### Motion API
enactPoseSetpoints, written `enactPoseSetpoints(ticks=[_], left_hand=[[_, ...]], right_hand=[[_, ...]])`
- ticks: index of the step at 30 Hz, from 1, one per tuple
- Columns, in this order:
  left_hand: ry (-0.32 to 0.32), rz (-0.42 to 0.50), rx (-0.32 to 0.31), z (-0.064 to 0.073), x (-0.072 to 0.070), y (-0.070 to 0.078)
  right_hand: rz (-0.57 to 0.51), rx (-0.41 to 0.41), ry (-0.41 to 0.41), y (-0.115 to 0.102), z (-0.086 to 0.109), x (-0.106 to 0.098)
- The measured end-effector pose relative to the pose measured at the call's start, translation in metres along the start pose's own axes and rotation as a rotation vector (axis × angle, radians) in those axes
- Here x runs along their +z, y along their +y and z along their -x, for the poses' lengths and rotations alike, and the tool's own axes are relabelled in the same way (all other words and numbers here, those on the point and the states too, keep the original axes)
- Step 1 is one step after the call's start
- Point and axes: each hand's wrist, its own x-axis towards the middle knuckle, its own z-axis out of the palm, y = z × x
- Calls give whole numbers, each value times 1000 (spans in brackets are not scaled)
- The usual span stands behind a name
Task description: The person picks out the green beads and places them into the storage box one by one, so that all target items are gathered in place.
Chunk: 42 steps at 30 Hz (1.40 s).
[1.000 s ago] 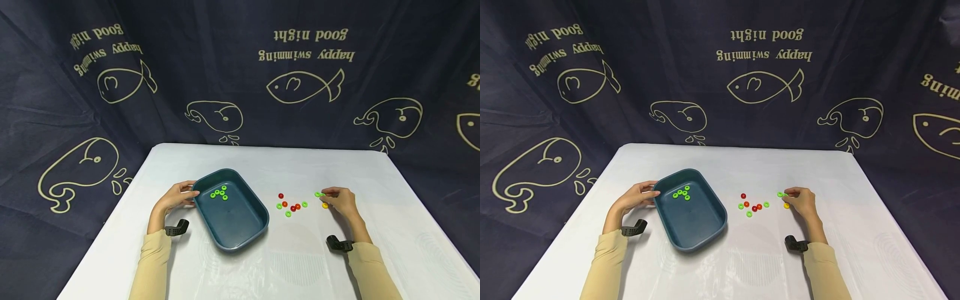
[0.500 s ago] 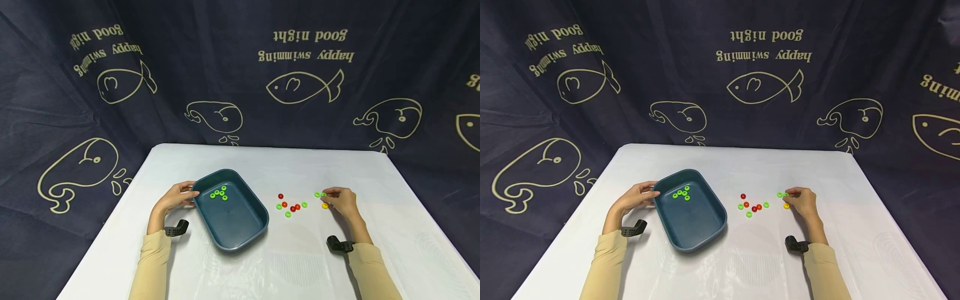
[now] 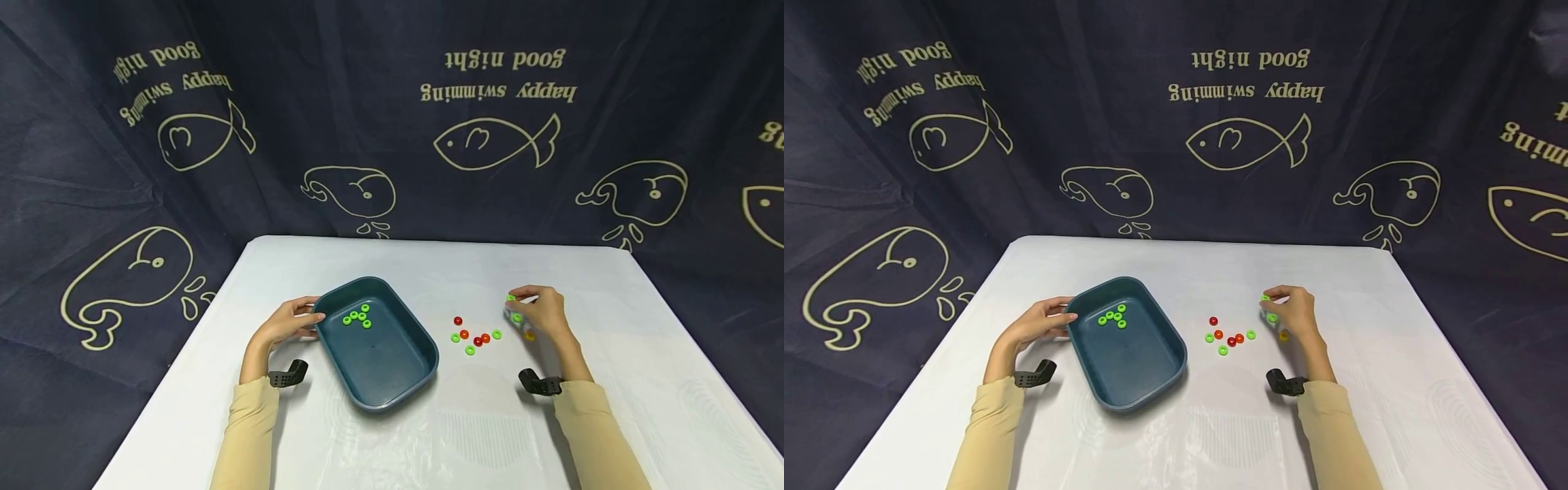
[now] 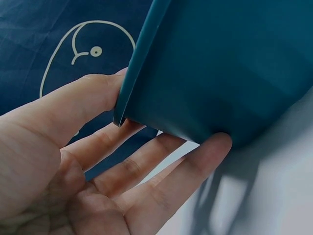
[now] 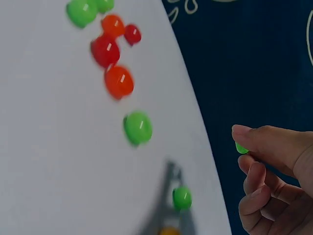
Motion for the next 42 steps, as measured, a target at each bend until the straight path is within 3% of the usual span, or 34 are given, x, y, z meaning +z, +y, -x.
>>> enactPoseSetpoints(ticks=[13,22,42], left_hand=[[6,10,-7,-2,1,-1],[-5,0,11,0,1,0],[-10,13,24,1,1,0]], right_hand=[[-89,-39,-36,-60,-23,27],[-146,-108,-62,-101,-34,44],[-196,-205,-170,-171,-35,94]])
